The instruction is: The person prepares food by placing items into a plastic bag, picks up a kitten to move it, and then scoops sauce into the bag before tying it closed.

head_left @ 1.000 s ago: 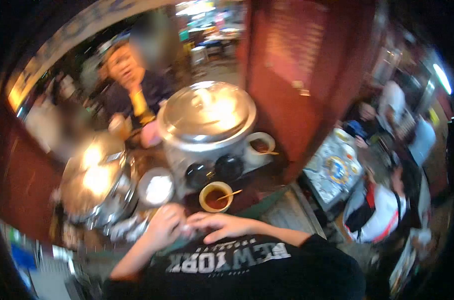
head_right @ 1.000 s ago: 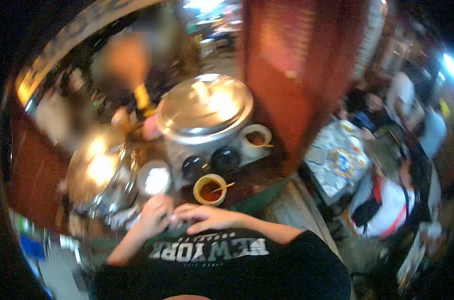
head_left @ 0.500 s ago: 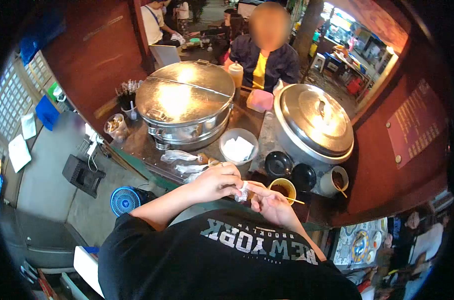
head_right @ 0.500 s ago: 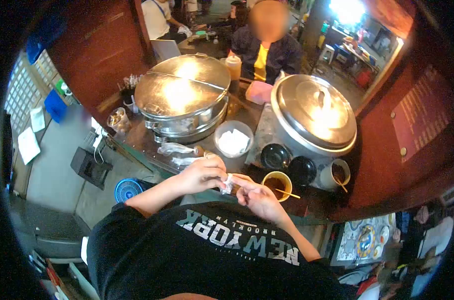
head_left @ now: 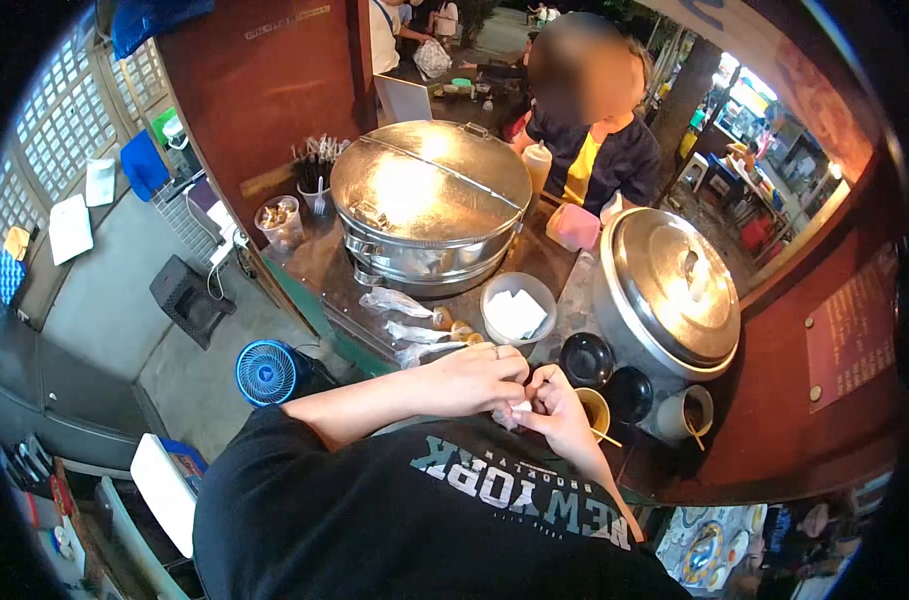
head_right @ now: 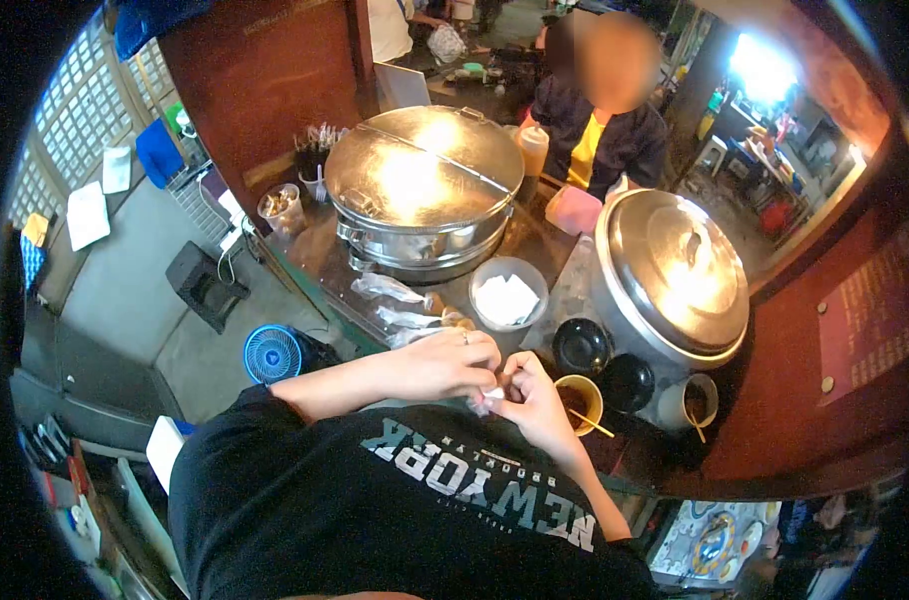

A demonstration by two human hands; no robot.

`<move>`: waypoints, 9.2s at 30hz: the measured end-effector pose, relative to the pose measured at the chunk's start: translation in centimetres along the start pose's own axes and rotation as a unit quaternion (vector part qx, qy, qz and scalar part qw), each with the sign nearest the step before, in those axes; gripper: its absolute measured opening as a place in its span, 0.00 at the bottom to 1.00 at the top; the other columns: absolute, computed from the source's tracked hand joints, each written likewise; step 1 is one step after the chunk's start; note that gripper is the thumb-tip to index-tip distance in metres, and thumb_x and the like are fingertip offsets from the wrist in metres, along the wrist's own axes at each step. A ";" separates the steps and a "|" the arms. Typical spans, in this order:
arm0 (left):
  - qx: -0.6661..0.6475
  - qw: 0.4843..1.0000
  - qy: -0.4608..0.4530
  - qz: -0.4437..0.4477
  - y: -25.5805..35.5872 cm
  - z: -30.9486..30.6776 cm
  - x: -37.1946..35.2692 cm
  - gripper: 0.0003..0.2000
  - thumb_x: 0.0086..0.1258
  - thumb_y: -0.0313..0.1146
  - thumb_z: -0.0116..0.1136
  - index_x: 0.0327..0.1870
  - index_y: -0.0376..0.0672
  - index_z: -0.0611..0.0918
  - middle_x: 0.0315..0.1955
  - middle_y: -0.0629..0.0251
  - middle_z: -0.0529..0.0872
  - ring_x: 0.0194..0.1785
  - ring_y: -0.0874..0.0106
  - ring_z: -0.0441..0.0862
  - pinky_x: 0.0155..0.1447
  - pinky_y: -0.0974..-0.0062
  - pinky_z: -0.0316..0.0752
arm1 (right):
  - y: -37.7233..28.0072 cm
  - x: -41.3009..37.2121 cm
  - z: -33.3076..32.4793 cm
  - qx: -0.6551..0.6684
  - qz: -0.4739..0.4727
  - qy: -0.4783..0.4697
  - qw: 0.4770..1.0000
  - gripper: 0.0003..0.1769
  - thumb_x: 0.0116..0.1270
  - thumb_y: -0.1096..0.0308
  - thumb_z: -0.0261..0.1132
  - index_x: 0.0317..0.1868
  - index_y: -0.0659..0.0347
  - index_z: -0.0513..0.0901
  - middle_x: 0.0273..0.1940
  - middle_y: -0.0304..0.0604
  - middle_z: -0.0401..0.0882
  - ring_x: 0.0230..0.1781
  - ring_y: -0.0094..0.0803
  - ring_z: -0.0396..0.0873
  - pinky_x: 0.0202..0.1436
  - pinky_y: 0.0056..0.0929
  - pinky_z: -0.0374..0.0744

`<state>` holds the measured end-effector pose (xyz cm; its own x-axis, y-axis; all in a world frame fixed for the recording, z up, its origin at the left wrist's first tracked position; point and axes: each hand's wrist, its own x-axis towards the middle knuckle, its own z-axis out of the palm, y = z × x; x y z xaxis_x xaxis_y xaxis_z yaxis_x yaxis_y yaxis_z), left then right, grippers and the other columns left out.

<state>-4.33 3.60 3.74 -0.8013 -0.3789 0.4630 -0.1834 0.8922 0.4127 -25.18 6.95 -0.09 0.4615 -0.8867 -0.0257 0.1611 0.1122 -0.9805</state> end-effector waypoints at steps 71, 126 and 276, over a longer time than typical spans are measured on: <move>-0.231 0.952 0.107 -0.169 0.2 5.7 1.7 0.04 0.55 0.32 0.65 0.28 0.43 0.84 0.26 0.67 0.78 0.36 0.69 0.75 0.41 0.72 0.69 | -1.2 -3.2 0.6 -0.155 -0.143 0.294 0.932 0.05 0.64 0.73 0.61 0.31 0.67 0.80 0.36 0.41 0.79 0.36 0.26 0.76 0.43 0.23 0.73; -0.205 0.888 0.290 -0.291 -13.2 1.3 -6.9 0.09 0.58 0.18 0.51 0.34 0.39 0.82 0.35 0.65 0.77 0.34 0.76 0.75 0.39 0.81 0.71 | 7.9 18.9 -4.8 -0.691 0.138 0.140 0.695 0.08 0.47 0.65 0.66 0.26 0.58 0.86 0.29 0.51 0.83 0.32 0.44 0.82 0.42 0.39 0.79; 0.149 0.896 0.210 -0.362 3.8 4.5 1.0 0.14 0.50 0.19 0.55 0.39 0.44 0.76 0.34 0.57 0.76 0.40 0.56 0.77 0.42 0.63 0.74 | 1.9 -3.0 -0.4 0.216 -0.091 0.032 0.972 0.10 0.57 0.80 0.51 0.31 0.67 0.80 0.30 0.40 0.78 0.28 0.23 0.75 0.36 0.18 0.71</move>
<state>-8.42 7.69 2.22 -0.1386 -0.8880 0.4385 -0.7625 0.3782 0.5249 -26.63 9.66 -1.99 0.3377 -0.9344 0.1136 0.5925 0.1172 -0.7970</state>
